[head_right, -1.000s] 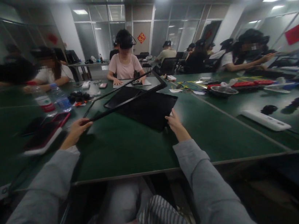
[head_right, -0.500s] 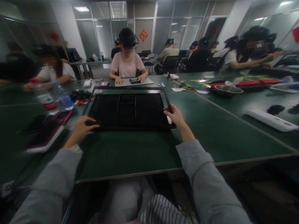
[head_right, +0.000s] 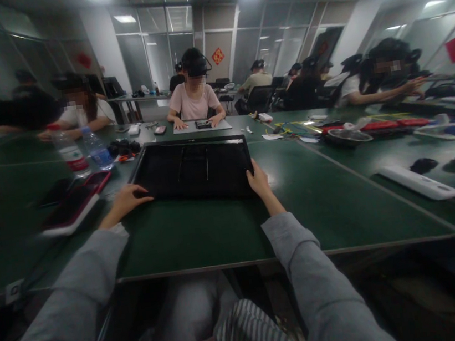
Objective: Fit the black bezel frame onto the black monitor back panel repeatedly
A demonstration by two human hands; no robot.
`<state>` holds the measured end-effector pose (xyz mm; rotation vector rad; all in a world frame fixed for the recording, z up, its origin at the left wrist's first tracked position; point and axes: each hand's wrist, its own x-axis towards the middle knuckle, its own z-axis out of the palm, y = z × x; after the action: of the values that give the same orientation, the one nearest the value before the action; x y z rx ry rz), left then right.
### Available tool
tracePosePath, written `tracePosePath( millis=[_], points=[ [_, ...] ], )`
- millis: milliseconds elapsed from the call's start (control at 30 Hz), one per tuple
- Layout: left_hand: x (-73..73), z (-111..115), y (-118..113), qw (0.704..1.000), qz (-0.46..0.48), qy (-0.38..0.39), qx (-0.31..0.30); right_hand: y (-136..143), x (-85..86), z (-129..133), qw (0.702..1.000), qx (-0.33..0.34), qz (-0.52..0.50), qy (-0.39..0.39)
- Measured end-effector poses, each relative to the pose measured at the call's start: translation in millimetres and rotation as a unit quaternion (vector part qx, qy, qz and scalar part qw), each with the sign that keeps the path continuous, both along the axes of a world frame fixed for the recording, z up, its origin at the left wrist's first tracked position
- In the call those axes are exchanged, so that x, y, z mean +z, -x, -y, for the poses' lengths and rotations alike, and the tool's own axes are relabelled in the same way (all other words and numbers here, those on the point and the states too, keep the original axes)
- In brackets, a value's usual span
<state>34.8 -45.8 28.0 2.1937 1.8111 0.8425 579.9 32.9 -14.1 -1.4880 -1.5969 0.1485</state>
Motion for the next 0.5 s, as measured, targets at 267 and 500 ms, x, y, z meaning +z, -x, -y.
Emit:
tracePosePath(
  millis=[267,500],
  points=[
    [-7.7,-6.1,0.9,0.998,0.010,-0.030,-0.049,-7.9,-2.0,2.6,0.999,-0.008,0.028,0.022],
    [-13.9,-20.5,2.1,0.986,0.127,-0.101,0.021,-5.4,2.9,4.0,0.999,-0.020,-0.028,0.025]
  ],
)
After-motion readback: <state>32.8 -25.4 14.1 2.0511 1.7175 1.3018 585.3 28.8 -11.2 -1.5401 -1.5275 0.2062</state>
